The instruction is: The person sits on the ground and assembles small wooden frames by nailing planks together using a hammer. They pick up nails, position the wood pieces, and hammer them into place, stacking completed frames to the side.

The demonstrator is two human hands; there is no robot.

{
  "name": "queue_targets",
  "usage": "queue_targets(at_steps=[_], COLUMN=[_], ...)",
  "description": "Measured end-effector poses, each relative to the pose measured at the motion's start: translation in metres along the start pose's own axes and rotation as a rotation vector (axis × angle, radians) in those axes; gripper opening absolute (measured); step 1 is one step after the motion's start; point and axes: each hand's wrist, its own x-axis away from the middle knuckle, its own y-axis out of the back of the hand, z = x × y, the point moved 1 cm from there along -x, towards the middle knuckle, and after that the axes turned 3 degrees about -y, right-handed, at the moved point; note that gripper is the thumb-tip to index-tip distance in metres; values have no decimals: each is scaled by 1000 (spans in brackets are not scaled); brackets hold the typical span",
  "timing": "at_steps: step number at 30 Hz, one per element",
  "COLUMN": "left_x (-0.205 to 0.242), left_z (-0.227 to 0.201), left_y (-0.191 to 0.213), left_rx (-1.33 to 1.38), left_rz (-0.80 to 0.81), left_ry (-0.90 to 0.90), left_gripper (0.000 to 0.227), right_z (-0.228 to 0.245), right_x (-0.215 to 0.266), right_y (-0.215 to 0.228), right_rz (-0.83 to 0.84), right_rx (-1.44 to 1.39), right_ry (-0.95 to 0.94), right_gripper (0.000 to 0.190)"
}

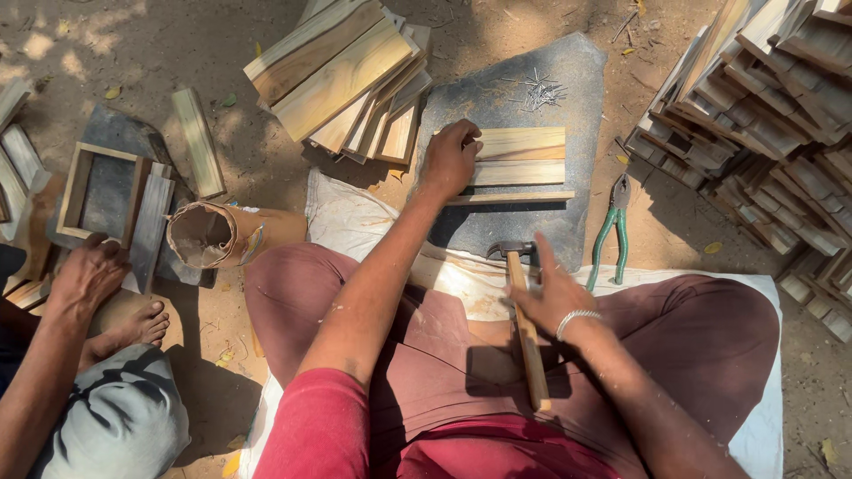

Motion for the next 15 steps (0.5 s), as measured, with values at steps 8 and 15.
queue_targets(at_steps=[8, 15], left_x=[-108, -136], left_z=[49, 62], left_y=[-94, -126], left_rx=[-73, -559], left_rz=[44, 146], left_ry=[75, -45], left_gripper=[10, 17], right_z=[-50, -84], right_x=[30, 30], right_y=[-11, 9], right_rz=[53, -100], right_rx=[-946, -1232], right_ry=[256, 231], right_gripper=[98, 50])
